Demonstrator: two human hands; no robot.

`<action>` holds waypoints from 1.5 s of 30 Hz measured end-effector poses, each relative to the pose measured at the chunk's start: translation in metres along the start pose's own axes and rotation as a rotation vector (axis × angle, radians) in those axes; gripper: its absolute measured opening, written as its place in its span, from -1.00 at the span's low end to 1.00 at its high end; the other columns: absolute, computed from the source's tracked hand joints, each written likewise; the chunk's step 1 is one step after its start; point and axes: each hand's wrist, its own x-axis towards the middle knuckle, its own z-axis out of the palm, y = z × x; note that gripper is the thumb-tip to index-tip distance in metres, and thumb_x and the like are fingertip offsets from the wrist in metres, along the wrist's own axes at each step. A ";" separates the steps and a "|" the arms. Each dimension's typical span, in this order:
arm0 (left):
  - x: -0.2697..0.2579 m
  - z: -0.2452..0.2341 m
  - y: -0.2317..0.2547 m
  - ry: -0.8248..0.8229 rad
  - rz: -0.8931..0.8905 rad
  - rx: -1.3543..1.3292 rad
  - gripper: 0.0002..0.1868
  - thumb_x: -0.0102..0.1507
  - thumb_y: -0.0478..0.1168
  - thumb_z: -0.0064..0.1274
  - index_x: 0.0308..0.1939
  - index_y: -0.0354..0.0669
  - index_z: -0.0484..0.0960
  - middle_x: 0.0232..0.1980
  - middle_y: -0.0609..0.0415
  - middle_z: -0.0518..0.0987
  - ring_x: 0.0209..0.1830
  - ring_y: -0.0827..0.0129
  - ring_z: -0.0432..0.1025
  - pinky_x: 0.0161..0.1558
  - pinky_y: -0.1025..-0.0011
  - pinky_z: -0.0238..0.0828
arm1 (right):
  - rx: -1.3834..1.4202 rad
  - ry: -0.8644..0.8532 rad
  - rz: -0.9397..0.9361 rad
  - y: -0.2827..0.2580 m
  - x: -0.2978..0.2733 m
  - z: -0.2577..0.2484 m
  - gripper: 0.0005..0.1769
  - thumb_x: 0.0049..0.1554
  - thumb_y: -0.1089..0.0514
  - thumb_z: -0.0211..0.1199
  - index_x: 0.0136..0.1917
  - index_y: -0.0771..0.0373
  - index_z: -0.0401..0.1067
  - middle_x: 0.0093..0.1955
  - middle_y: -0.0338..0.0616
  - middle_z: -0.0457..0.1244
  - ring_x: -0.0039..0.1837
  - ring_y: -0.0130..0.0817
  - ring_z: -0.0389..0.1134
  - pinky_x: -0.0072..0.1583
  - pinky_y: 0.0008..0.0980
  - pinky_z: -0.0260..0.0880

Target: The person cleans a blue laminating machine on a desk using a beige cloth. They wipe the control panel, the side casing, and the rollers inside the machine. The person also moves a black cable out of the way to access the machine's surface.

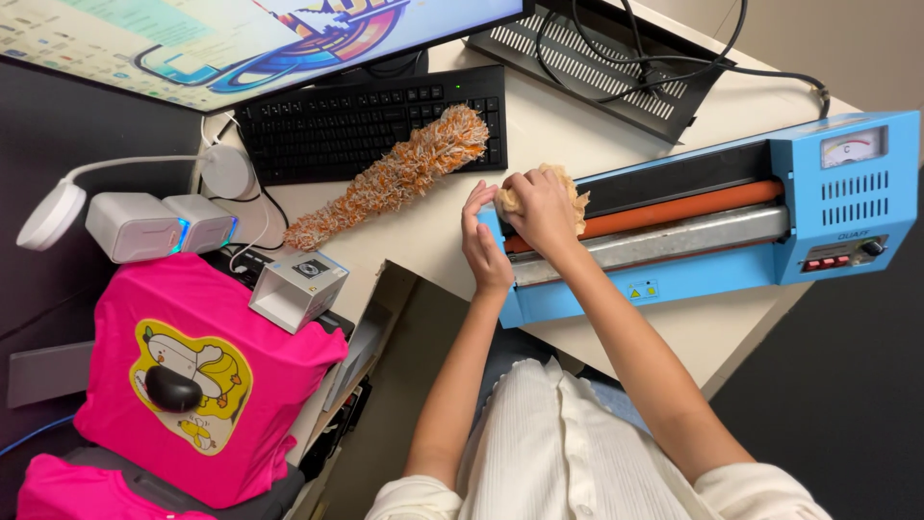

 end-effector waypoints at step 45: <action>-0.002 0.001 -0.001 0.003 0.003 0.005 -0.42 0.55 0.09 -0.50 0.19 -0.35 0.45 0.28 -0.23 0.48 0.41 0.00 0.37 0.49 0.14 0.21 | 0.003 -0.540 -0.029 0.049 0.058 0.006 -0.53 -0.15 -0.09 0.44 0.01 0.12 0.59 0.02 -0.09 0.41 0.05 0.04 0.43 0.12 -0.04 0.43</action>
